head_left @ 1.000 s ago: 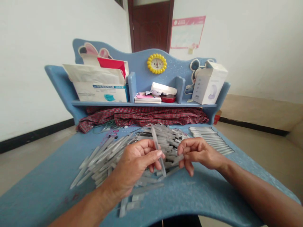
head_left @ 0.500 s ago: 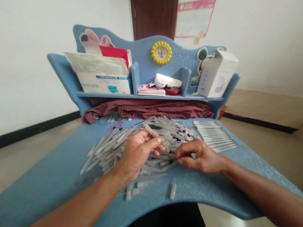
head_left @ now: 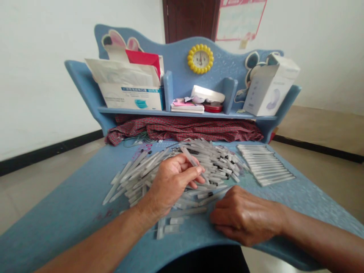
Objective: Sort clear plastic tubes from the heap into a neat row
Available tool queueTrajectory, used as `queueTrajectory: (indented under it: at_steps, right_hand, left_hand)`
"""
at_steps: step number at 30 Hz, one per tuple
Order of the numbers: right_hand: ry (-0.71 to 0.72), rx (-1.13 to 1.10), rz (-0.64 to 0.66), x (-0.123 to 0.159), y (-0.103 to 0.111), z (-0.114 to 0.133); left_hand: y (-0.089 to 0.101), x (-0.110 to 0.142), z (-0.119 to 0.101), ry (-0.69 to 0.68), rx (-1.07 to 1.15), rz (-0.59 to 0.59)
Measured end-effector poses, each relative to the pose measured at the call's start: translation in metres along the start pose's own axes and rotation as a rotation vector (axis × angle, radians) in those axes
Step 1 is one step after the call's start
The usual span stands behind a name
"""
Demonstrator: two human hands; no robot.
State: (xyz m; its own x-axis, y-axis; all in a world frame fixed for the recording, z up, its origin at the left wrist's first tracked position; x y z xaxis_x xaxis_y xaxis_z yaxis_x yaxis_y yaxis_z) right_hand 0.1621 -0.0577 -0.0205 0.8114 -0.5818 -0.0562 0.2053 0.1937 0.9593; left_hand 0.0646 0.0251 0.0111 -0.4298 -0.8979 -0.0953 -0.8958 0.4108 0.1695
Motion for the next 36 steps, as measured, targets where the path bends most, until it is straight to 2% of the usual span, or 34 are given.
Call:
queueTrajectory:
  at_steps: [6,8,11,14,18,24,28,33,36]
  right_hand:
    - [-0.101,-0.121,-0.066,0.006,0.022,-0.013]
    - [-0.205,-0.147,-0.165,0.013,0.037,-0.029]
    - [-0.45,-0.114,-0.321,0.032,0.058,-0.064]
    - [-0.594,-0.086,-0.332,0.045,0.063,-0.088]
    - [-0.579,-0.029,-0.265,0.041,0.054,-0.091]
    - [-0.588,0.19,-0.142,0.029,0.037,-0.088]
    - [-0.591,0.214,-0.114,0.026,0.031,-0.091]
    - [-0.551,0.176,-0.16,0.027,0.034,-0.091]
    - [-0.468,-0.148,-0.333,0.03,0.043,-0.09]
  left_hand:
    - [0.002,-0.001,0.001,0.005,0.018,-0.023]
    - [0.003,-0.001,0.001,0.01,0.014,-0.03]
    - [0.003,-0.001,0.001,0.012,0.008,-0.03]
    - [0.003,-0.002,0.0,0.007,0.003,-0.03]
    - [0.002,-0.002,-0.001,0.003,-0.013,-0.026]
    - [0.0,-0.001,-0.002,-0.001,-0.077,0.002]
    - [-0.002,0.0,-0.004,-0.016,-0.173,0.049]
    - [-0.005,0.001,-0.005,-0.032,-0.239,0.119]
    - [-0.008,0.002,-0.005,-0.023,-0.261,0.162]
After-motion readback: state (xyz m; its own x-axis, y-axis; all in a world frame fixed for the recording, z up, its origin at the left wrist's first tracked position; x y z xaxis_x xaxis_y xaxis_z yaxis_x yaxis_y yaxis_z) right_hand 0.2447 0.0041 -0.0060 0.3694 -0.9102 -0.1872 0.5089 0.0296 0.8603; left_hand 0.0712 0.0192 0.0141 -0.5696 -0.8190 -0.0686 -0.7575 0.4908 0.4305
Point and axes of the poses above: each hand's wrist, its own x-axis away from the middle knuckle, its own y-axis out of the back of the hand, z = x × y, the point moved 7 cm from there along -x, towards the middle knuckle, and after that the axes turned 8 degrees about -x, right-handed, at the moved point
